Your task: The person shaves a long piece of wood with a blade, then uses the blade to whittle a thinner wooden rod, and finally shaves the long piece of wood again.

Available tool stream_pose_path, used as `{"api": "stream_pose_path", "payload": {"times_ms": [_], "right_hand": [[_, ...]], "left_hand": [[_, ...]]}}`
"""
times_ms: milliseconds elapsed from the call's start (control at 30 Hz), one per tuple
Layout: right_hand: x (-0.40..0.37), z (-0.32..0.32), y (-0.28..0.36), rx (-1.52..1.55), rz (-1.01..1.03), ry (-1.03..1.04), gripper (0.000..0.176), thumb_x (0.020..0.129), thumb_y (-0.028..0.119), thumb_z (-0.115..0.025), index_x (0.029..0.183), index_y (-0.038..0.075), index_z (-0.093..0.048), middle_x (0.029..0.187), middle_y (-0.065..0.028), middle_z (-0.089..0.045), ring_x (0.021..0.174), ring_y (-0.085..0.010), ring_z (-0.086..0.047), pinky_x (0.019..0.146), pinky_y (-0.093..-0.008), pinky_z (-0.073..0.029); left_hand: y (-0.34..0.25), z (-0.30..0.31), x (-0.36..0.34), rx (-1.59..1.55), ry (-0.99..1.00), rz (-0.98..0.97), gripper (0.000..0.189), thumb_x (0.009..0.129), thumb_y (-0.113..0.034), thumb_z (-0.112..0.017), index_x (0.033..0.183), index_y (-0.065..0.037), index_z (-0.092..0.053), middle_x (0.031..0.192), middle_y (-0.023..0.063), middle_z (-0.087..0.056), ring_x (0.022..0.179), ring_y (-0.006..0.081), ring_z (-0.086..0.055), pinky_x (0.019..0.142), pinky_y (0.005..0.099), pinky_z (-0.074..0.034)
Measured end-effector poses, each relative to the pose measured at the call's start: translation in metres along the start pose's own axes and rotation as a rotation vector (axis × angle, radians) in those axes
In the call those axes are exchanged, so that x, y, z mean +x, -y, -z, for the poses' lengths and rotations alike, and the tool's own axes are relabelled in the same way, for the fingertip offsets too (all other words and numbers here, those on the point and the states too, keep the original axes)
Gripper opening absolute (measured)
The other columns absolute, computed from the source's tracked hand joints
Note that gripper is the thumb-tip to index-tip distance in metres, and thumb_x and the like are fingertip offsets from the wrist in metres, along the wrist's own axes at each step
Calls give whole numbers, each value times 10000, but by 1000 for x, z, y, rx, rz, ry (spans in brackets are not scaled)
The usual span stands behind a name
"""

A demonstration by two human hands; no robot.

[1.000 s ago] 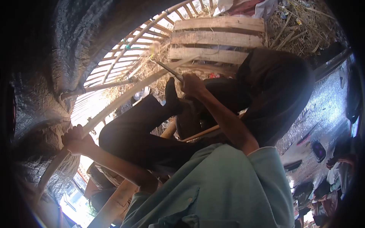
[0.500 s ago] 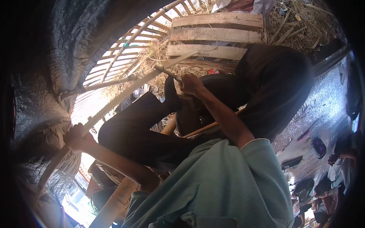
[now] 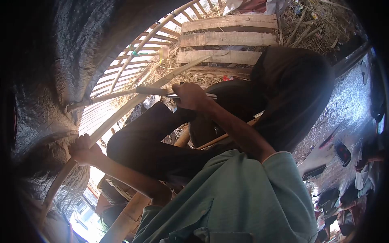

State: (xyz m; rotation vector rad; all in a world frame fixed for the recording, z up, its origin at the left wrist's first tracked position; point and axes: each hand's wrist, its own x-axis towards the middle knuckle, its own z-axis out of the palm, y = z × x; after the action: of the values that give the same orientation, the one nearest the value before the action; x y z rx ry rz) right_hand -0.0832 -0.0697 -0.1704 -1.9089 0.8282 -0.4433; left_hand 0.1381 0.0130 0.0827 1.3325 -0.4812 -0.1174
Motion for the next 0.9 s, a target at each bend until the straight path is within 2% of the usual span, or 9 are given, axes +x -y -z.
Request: {"api": "stream_pose_path", "payload": {"times_ms": [100,133,167,267,367,700,800,867,900], "right_hand": [[1,-4,-13,130,-55,-30,193,731,170,-606,862,31,-578,694,-192,-612,661,-357,-617,627,-446,-489],[-3,-11,-28,219,-121,-21,186,729,168,-609,851,28,-587,702,-197,-616,666,-359,-620,636,-446,-493],[7,-38,-79,7,-408,241,199,710,173,-635,826,12,-626,754,-214,-631,723,-363,-636,681,-435,-507],[-6,-50,-121,-159,-255,-59,258,726,205,-604,853,-19,-601,714,-204,-625,686,-351,-633,632,-419,-514],[-5,-38,-99,-122,-489,125,243,704,212,-649,837,10,-642,814,-211,-640,811,-350,-639,710,-413,-527],[14,-17,23,-40,165,33,257,733,247,-608,880,42,-557,636,-172,-597,630,-352,-621,583,-448,-501],[13,-26,-7,-10,-115,-34,225,747,242,-595,843,39,-577,673,-182,-616,655,-356,-627,587,-455,-502],[5,-74,-133,-126,-581,-16,240,761,252,-582,849,31,-617,723,-195,-633,720,-355,-641,634,-442,-519],[4,-54,-144,-220,-535,9,254,764,247,-578,871,24,-630,744,-198,-639,760,-348,-644,668,-428,-525]], "left_hand": [[0,15,10,-37,119,48,377,914,-211,-361,565,-154,-230,480,-19,-144,395,99,-159,457,320,-409],[0,13,2,6,-15,20,372,913,-219,-366,566,-149,-251,480,-13,-157,394,107,-180,475,343,-441],[0,4,-5,58,-135,-5,369,912,-227,-370,567,-143,-272,479,-8,-170,393,116,-202,492,366,-473],[8,-1,3,91,-241,-11,331,880,-207,-374,571,-134,-281,481,5,-190,398,137,-238,468,372,-482],[12,16,15,25,152,-95,347,860,-148,-353,555,-163,-188,490,-13,-129,403,101,-160,426,267,-187],[0,-12,-1,36,-114,-21,366,880,-132,-356,560,-166,-181,486,-17,-118,404,108,-133,399,270,-171],[3,-10,-1,13,-143,-6,357,885,-136,-353,569,-162,-188,484,-18,-127,401,108,-136,396,270,-176],[7,-2,-1,24,-67,-42,357,891,-142,-346,572,-160,-187,483,-24,-128,399,106,-133,391,266,-180],[4,-7,-4,152,-237,-34,328,884,-144,-358,592,-149,-210,493,-19,-129,403,112,-152,399,275,-223]]}}
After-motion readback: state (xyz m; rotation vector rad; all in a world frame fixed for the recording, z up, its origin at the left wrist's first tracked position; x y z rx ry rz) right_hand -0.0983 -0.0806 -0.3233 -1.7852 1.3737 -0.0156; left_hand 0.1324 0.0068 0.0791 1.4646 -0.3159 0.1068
